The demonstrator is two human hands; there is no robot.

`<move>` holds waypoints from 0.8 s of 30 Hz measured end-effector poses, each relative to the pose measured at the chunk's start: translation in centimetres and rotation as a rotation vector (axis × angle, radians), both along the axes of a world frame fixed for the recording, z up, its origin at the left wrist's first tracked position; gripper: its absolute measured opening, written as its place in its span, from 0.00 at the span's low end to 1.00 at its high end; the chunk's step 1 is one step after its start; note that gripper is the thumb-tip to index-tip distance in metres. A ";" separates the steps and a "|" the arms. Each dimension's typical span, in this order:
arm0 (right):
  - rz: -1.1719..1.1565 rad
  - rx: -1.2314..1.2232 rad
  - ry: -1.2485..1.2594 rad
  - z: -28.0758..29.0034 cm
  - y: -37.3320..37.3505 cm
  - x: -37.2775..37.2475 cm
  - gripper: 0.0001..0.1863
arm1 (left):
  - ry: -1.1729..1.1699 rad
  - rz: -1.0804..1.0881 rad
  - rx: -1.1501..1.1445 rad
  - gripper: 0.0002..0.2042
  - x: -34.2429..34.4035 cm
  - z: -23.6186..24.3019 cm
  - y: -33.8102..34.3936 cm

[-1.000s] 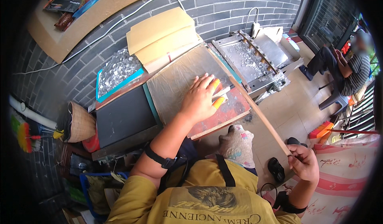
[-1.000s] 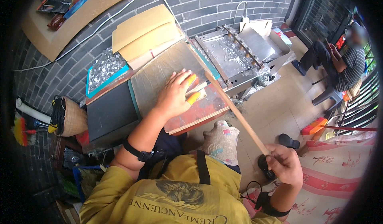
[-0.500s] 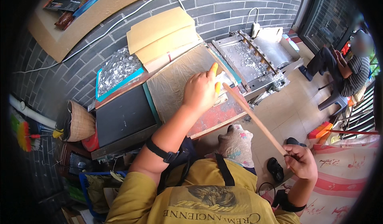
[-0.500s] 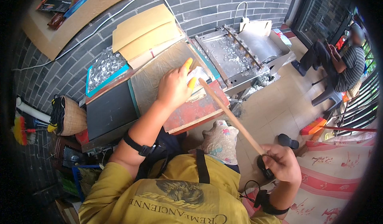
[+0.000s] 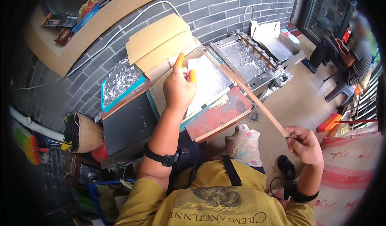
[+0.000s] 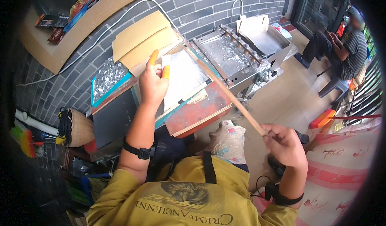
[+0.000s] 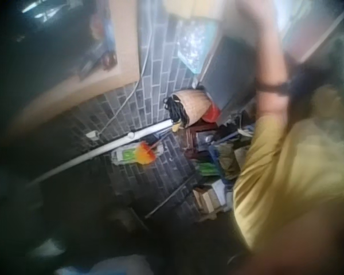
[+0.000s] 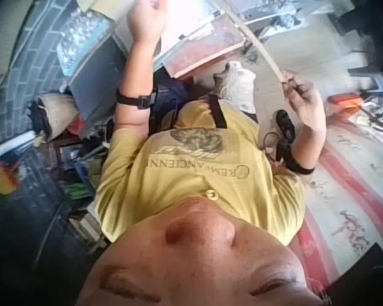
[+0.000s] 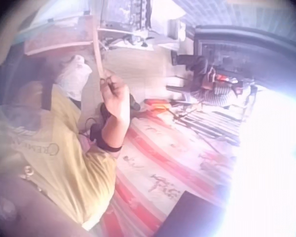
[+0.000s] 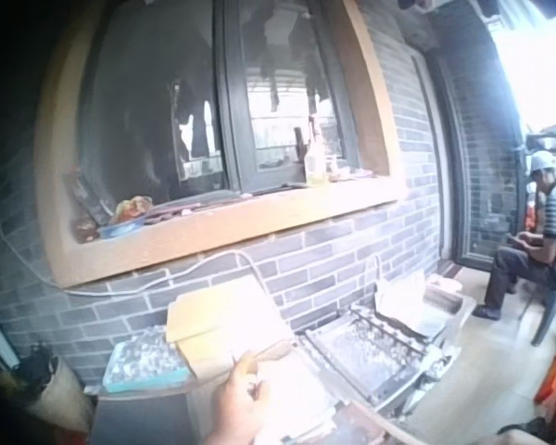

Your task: The person wipes a flat metal surface with a yellow cloth and a wooden stick. They repeatedly lift a cardboard sheet to clean underneath it and then place it back down. The person also wipes a blue tray containing small silver items and a metal rack with a wooden stick.

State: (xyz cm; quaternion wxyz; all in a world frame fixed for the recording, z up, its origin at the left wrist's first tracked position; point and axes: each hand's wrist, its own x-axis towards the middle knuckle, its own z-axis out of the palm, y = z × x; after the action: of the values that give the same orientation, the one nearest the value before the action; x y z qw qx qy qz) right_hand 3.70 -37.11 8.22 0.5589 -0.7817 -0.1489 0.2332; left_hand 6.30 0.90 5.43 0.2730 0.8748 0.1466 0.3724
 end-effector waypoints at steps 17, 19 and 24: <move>0.171 0.183 0.004 -4.8 11.6 5.1 0.13 | 0.051 -0.356 -0.082 0.25 0.1 -0.8 -0.7; 0.148 0.150 -0.051 -5.8 12.0 5.7 0.13 | 0.070 -0.374 -0.053 0.24 0.5 0.1 0.2; 0.111 0.094 -0.119 -5.5 12.9 6.4 0.14 | 0.066 -0.144 0.253 0.17 3.2 3.2 5.0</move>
State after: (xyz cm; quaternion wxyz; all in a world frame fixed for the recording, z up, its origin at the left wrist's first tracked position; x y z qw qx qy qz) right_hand 10.12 -24.17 2.72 0.5715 -0.7575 -0.2358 0.2098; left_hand 9.52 5.85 8.64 0.1816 0.9222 0.0440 0.3385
